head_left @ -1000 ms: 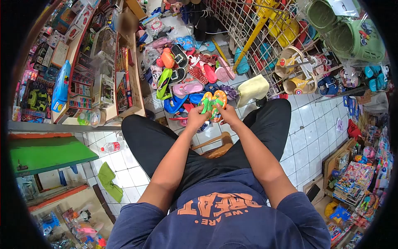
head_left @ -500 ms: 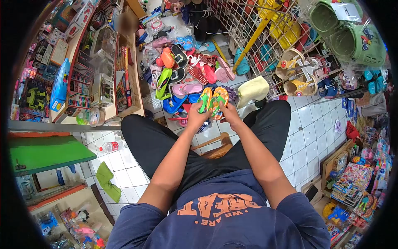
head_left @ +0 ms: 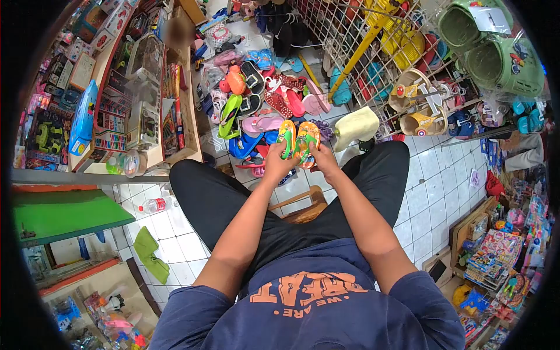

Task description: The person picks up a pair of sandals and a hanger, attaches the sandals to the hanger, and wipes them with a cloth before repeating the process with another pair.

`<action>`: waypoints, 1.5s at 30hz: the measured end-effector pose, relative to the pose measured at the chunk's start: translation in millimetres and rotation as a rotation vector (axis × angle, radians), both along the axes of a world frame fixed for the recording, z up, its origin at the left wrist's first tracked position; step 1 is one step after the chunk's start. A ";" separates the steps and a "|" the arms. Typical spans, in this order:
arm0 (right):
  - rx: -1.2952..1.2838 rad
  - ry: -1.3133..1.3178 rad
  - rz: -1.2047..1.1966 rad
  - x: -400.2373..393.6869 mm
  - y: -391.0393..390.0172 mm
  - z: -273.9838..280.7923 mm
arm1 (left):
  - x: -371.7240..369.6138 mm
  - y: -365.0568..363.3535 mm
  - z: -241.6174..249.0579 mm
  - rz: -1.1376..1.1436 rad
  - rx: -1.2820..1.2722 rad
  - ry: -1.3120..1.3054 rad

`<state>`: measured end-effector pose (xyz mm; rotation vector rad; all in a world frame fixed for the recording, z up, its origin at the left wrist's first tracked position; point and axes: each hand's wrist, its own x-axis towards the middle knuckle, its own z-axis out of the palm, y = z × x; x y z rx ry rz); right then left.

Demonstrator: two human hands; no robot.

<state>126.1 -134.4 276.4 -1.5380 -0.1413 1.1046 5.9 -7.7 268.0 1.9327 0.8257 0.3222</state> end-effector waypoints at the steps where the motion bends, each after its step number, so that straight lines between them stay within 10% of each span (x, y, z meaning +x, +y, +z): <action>1: 0.000 0.001 0.000 -0.2 0.1 0.3 | -0.3 0.1 0.1 -0.021 0.025 0.001; 31: -0.092 0.031 -0.028 2.3 1.3 -3.1 | -0.9 -5.0 2.7 0.018 0.071 -0.047; 37: -0.225 -0.701 -0.300 4.8 3.0 -14.2 | -1.6 -6.2 12.2 -0.088 0.385 0.022; 45: -0.163 -0.328 0.144 -16.2 3.1 33.6 | -2.0 -22.3 28.3 -0.172 0.616 0.032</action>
